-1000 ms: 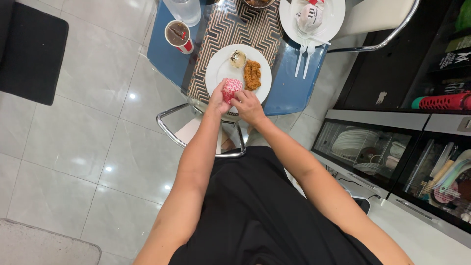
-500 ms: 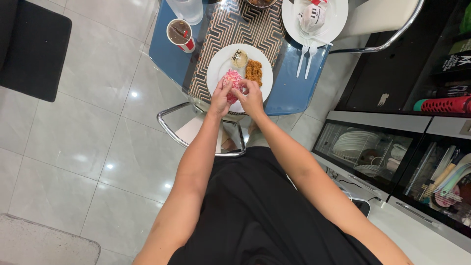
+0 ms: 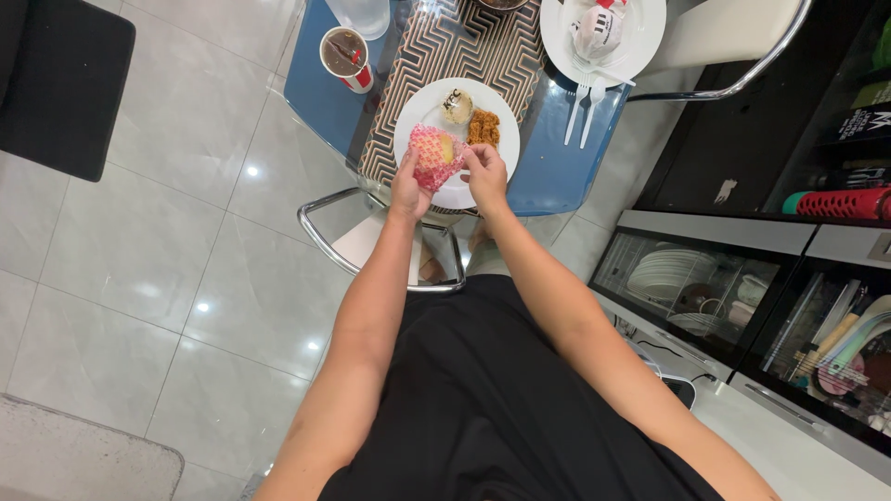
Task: The recorder is unboxing a box of donuts and arranging fast food items on a dining table.
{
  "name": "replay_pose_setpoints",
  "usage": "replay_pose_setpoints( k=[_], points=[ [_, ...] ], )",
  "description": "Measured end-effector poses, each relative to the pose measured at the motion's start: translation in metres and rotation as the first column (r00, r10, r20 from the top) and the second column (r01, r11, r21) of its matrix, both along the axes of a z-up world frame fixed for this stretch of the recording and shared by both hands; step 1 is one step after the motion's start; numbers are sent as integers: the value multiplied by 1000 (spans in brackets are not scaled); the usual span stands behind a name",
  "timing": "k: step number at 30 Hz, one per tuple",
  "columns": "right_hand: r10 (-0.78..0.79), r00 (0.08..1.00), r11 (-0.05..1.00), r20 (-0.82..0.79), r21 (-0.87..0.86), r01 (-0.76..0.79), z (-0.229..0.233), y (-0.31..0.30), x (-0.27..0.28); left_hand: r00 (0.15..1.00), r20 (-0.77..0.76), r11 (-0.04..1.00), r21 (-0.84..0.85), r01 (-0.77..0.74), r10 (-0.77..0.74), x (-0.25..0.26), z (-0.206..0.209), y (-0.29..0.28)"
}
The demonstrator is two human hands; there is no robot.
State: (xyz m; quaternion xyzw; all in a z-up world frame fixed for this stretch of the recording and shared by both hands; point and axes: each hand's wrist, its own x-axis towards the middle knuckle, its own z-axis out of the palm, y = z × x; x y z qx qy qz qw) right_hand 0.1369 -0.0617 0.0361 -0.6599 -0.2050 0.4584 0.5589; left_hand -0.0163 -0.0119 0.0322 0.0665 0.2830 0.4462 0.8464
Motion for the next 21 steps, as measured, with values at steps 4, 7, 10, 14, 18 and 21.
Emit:
replay_pose_setpoints(
  k=[4,7,10,14,18,21],
  points=[
    [58,998,997,-19,41,-58,-11,-5,7,998,61,998,-69,2,2,-3,-8,7],
    [11,998,993,-56,-120,-17,-28,-11,11,998,-54,1000,-16,16,-17,-13,-22,11],
    [-16,967,963,-254,-264,-53,-43,-21,14,986,-153,997,-48,60,-66,-25,-42,18],
    [94,950,895,-298,-392,-212,-46,-31,4,958,-258,991,-77,106,-123,-39,-49,29],
    [220,938,842,-269,-433,-322,-47,-34,-19,929,-305,978,-88,190,-208,-54,-32,37],
    [322,874,794,-364,-399,-458,-46,-36,-39,849,-413,944,-138,299,-329,-61,-21,49]
  ],
)
